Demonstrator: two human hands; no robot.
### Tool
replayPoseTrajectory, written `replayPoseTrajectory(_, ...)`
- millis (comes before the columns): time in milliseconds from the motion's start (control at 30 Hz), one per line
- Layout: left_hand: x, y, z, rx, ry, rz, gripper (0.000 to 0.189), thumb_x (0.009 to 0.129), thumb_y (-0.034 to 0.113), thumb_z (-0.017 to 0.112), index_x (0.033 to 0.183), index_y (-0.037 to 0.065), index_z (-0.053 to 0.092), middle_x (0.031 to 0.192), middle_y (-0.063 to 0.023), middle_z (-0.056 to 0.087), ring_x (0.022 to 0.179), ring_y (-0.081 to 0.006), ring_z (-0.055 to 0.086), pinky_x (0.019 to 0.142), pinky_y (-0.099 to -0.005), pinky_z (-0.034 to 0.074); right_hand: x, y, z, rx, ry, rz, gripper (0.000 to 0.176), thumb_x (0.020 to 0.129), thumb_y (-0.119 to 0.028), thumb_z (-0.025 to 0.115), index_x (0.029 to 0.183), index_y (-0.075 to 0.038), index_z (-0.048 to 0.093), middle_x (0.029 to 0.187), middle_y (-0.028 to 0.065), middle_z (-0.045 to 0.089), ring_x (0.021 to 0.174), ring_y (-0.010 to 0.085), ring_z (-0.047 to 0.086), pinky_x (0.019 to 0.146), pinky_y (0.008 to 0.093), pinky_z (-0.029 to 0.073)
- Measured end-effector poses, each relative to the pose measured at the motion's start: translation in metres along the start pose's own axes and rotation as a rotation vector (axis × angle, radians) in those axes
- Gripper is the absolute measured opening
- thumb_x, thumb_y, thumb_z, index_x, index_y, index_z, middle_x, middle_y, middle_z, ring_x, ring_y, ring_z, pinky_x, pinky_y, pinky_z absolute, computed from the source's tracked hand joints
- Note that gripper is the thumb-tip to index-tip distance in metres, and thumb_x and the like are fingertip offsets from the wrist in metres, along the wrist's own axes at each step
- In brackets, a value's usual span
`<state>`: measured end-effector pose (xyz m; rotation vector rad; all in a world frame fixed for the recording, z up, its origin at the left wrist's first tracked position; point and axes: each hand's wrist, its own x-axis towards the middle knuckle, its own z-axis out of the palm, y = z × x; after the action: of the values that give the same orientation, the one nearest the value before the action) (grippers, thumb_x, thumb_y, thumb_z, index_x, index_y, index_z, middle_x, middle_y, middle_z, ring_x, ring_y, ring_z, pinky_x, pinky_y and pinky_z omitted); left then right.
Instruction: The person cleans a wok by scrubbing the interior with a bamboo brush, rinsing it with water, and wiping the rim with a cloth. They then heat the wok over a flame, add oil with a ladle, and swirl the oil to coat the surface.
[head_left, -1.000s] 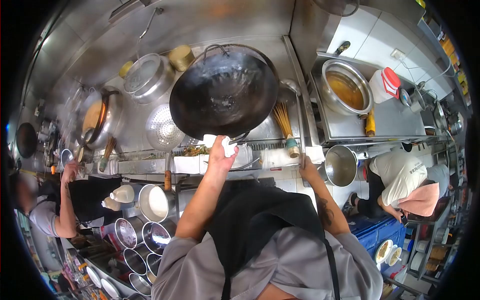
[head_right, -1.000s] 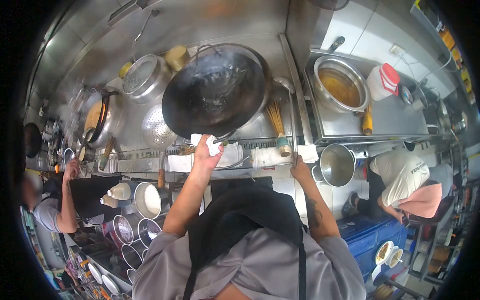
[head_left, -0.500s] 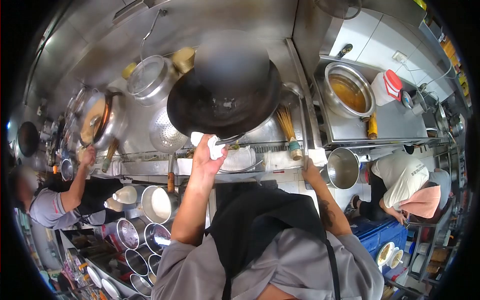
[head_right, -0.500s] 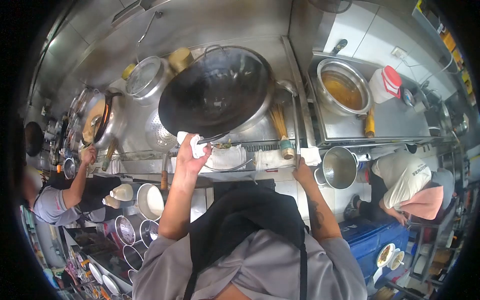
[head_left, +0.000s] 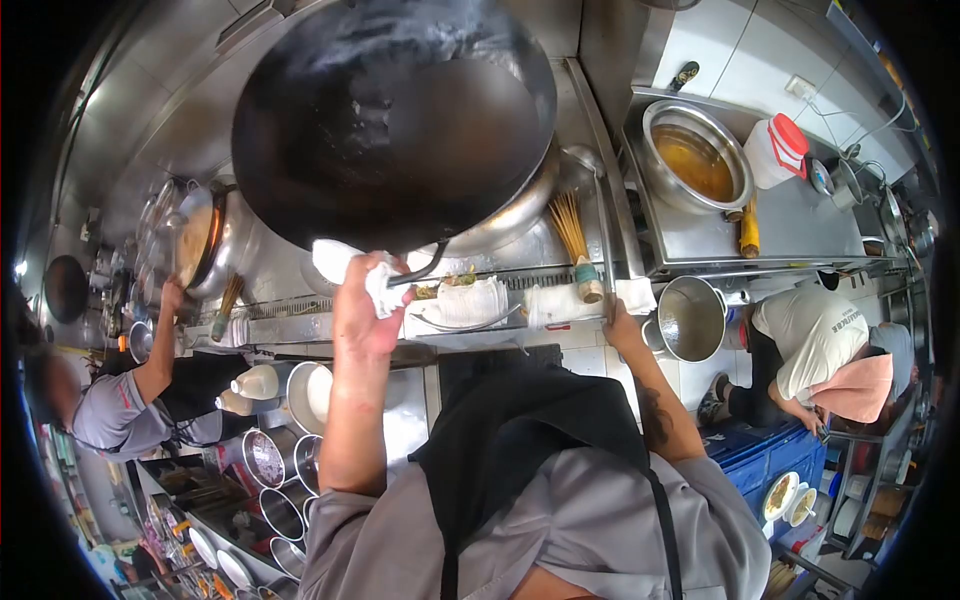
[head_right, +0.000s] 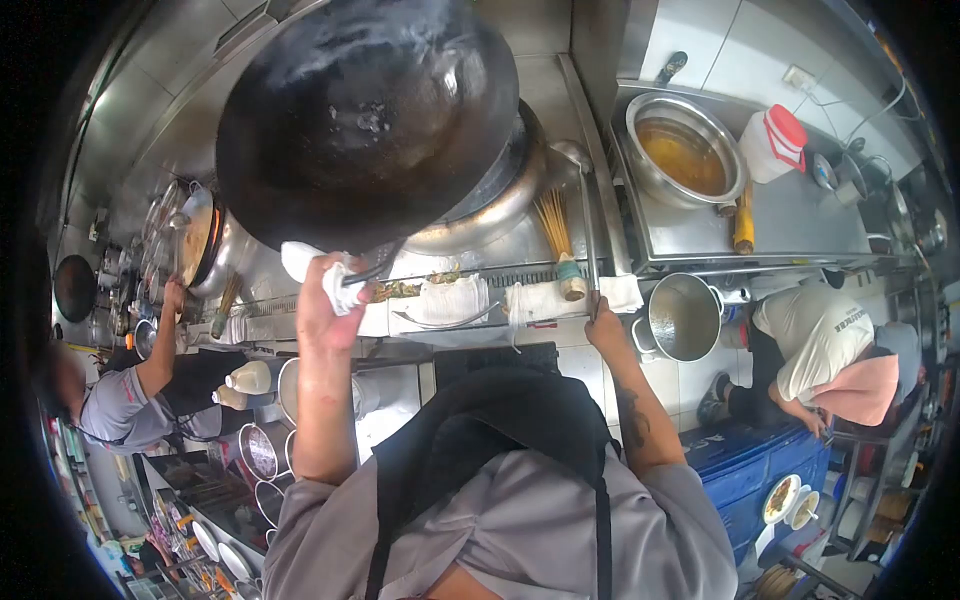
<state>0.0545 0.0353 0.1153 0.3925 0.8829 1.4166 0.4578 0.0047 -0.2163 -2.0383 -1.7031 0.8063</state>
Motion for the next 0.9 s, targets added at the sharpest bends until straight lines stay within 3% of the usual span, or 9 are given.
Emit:
replayPoseTrajectory(100,0.022,-0.047,-0.031,0.085,0.142,-0.082,0.01,0.082,0.015,0.058,0.09,0.009,0.056,0.077,-0.0049,0.06,0.071,-0.0177,0.058,0.053,-0.0327,0.046,0.0,0.002,-0.001,-0.026,-0.01,0.004,0.054,0.074,-0.008,0.058,0.122,0.003,0.035,0.088,0.033,0.061,0.086,0.0481,0.06,0.078,0.0537,0.049)
replayPoseTrajectory(167,0.036,-0.087,-0.038,0.171,0.385,-0.144,0.013,0.081,0.016,0.059,0.093,0.013,0.056,0.083,-0.0026,0.059,0.079,-0.0171,0.056,0.057,-0.036,0.046,-0.002,-0.001,-0.002,-0.044,-0.018,0.022,0.057,0.075,-0.009,0.059,0.125,0.002,0.034,0.089,0.0326,0.061,0.087,0.0479,0.06,0.079,0.0534,0.048)
replayPoseTrajectory(200,0.054,-0.116,-0.069,0.187,0.316,-0.132,0.017,0.08,0.02,0.06,0.095,0.013,0.055,0.08,-0.0021,0.059,0.067,-0.0178,0.057,0.051,-0.0347,0.045,-0.007,-0.003,-0.004,-0.041,-0.036,0.03,0.057,0.075,-0.009,0.059,0.125,0.002,0.034,0.09,0.0327,0.061,0.087,0.0478,0.06,0.079,0.0533,0.048)
replayPoseTrajectory(233,0.06,-0.122,-0.085,0.038,0.369,-0.184,0.013,0.082,0.019,0.059,0.093,0.014,0.056,0.079,-0.0013,0.06,0.066,-0.0165,0.056,0.05,-0.0341,0.044,-0.009,-0.005,-0.008,-0.038,-0.046,0.035,0.058,0.075,-0.009,0.059,0.126,0.001,0.034,0.091,0.0328,0.061,0.088,0.0478,0.06,0.08,0.0532,0.048)
replayPoseTrajectory(300,0.063,-0.129,-0.104,-0.098,0.175,-0.253,0.009,0.085,0.019,0.056,0.093,0.014,0.058,0.078,-0.0002,0.061,0.064,-0.0152,0.056,0.049,-0.033,0.042,-0.012,-0.011,-0.016,-0.029,-0.067,0.06,0.058,0.075,-0.009,0.059,0.127,0.0,0.034,0.093,0.033,0.06,0.09,0.0478,0.059,0.081,0.0531,0.047)
replayPoseTrajectory(400,0.063,-0.139,-0.105,-0.111,0.241,-0.283,0.007,0.087,0.018,0.053,0.09,0.014,0.058,0.076,0.0005,0.061,0.062,-0.0143,0.055,0.049,-0.0319,0.042,-0.011,-0.014,-0.02,-0.017,-0.105,0.087,0.058,0.076,-0.009,0.058,0.127,0.0,0.034,0.095,0.0332,0.06,0.092,0.0475,0.059,0.083,0.0527,0.047)
replayPoseTrajectory(567,0.072,-0.129,-0.13,-0.19,0.2,-0.284,0.005,0.086,0.018,0.054,0.086,0.013,0.055,0.072,-0.0012,0.057,0.063,-0.0168,0.055,0.05,-0.032,0.043,-0.008,-0.013,-0.014,-0.061,-0.069,0.099,0.053,0.076,-0.008,0.058,0.122,0.004,0.035,0.096,0.0326,0.06,0.094,0.0459,0.06,0.083,0.0516,0.048)
replayPoseTrajectory(733,0.063,-0.095,-0.1,-0.196,0.312,-0.264,0.008,0.086,0.016,0.051,0.085,0.011,0.057,0.071,-0.0028,0.059,0.059,-0.0174,0.055,0.047,-0.0299,0.042,-0.004,-0.016,-0.013,-0.059,-0.057,0.09,0.044,0.078,-0.008,0.055,0.118,0.002,0.038,0.091,0.0322,0.06,0.09,0.0478,0.059,0.079,0.0527,0.047)
replayPoseTrajectory(900,0.04,-0.053,-0.087,-0.273,0.105,-0.237,0.005,0.084,0.016,0.055,0.084,0.011,0.057,0.075,-0.0034,0.062,0.062,-0.0184,0.058,0.048,-0.0302,0.044,-0.003,-0.006,-0.007,-0.049,-0.014,0.036,0.041,0.078,-0.008,0.053,0.116,0.0,0.04,0.09,0.0318,0.06,0.089,0.0493,0.058,0.077,0.054,0.046)
